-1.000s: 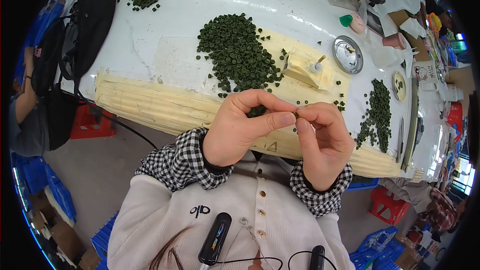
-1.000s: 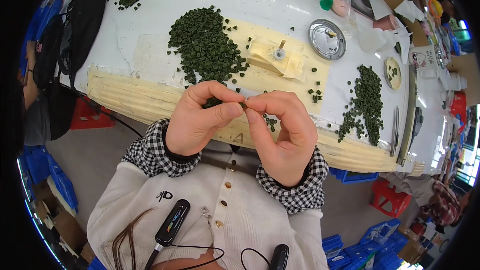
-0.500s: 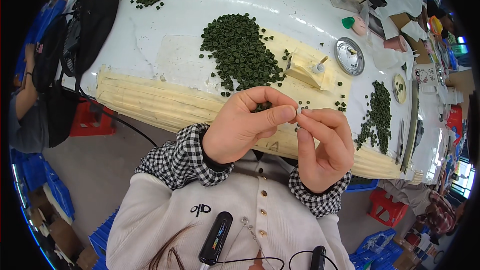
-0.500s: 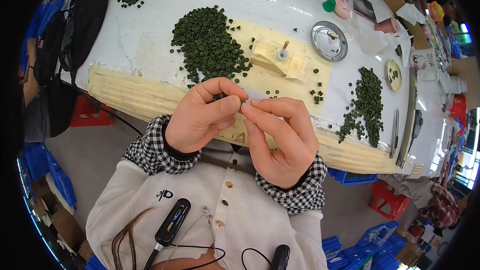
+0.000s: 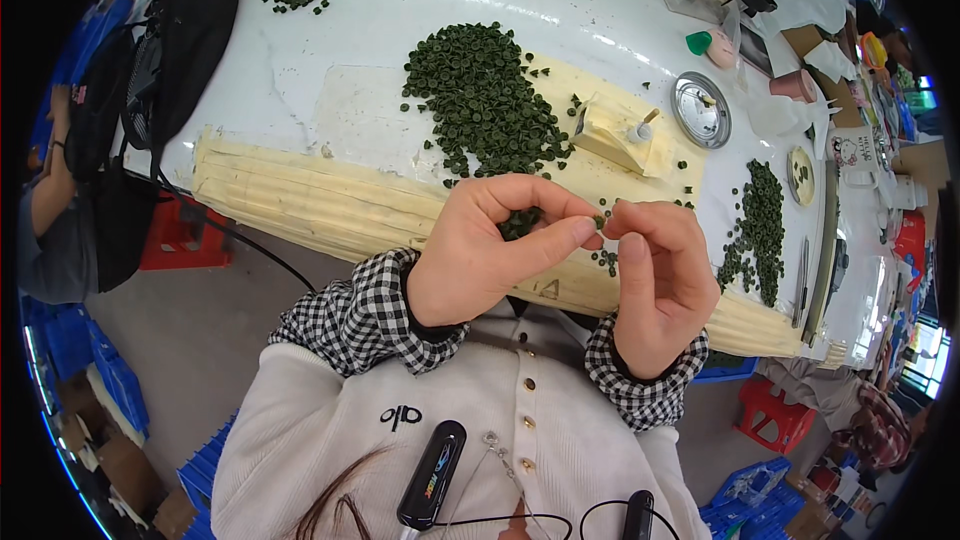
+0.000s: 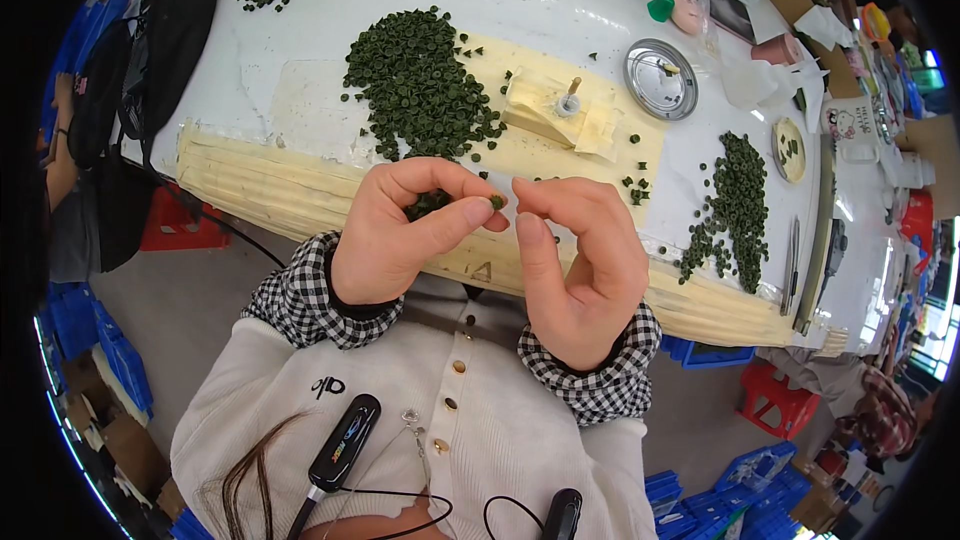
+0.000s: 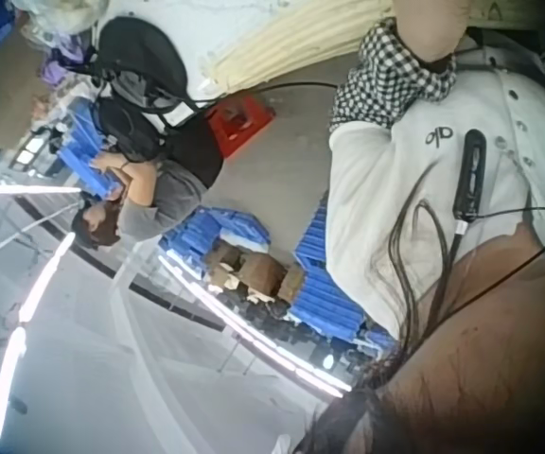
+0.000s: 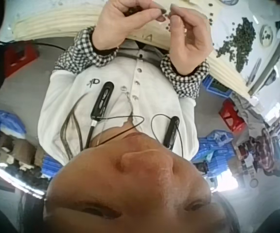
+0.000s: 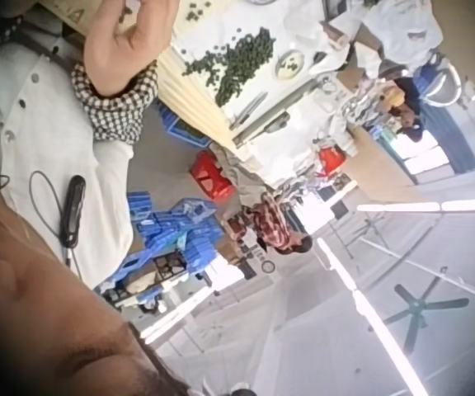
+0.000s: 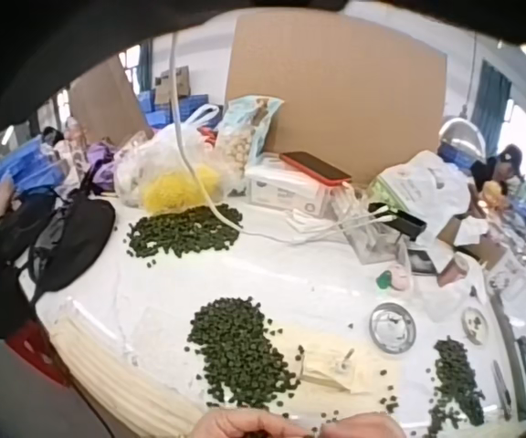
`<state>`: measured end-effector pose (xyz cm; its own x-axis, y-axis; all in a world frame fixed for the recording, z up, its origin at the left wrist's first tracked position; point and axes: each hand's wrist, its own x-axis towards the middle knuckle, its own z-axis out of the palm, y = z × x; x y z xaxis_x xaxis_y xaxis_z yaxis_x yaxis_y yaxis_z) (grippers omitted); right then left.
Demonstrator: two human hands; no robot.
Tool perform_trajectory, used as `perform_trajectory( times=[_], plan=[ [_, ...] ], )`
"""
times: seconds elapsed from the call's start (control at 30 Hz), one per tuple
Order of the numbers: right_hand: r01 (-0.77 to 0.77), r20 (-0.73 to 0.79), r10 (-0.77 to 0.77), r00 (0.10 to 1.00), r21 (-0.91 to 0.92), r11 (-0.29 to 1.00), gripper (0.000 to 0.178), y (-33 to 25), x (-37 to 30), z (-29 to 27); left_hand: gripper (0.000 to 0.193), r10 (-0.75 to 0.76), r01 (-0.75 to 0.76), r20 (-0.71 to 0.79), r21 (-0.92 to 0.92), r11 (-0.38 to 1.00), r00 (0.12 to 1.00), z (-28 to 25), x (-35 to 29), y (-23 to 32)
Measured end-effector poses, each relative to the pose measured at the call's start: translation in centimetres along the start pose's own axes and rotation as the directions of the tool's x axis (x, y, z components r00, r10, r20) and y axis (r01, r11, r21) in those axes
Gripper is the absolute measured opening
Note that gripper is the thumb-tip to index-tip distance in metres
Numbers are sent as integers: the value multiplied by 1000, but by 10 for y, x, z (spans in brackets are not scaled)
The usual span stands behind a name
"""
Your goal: The person is manually inserting small black pegs into green plastic parts on a factory workbench.
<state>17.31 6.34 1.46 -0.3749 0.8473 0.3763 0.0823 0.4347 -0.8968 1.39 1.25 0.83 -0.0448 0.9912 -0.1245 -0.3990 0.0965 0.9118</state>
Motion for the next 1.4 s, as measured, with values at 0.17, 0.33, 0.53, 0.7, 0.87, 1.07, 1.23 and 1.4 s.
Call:
perform_trajectory(
  times=[0.17,0.33,0.53,0.7,0.87,1.07,1.23,1.4],
  plan=[
    [-173,92,158,983,195,965,16,-2,2,0,11,15,-24,68,138,990,998,-1,0,4],
    [-114,89,99,991,187,976,16,-1,3,1,12,40,-44,40,92,995,998,0,1,0],
    [118,67,-111,992,-114,987,17,-2,5,2,14,21,-22,21,43,999,1000,0,1,-1],
    [204,72,-192,979,-257,945,20,-3,3,-1,12,-21,20,49,11,1000,999,-3,0,-3],
    [285,88,-271,959,-293,913,21,-4,4,0,12,29,-30,33,28,999,999,-2,0,-3],
    [213,61,-205,977,-209,954,22,-2,4,2,14,19,-18,47,-14,1000,999,-3,0,-3],
    [210,19,-212,977,-238,948,20,-1,2,4,11,22,-25,43,82,996,999,-3,-2,1],
    [133,55,-129,990,-76,988,15,2,3,1,11,13,-17,74,60,998,997,-5,-2,-2]
  ],
)
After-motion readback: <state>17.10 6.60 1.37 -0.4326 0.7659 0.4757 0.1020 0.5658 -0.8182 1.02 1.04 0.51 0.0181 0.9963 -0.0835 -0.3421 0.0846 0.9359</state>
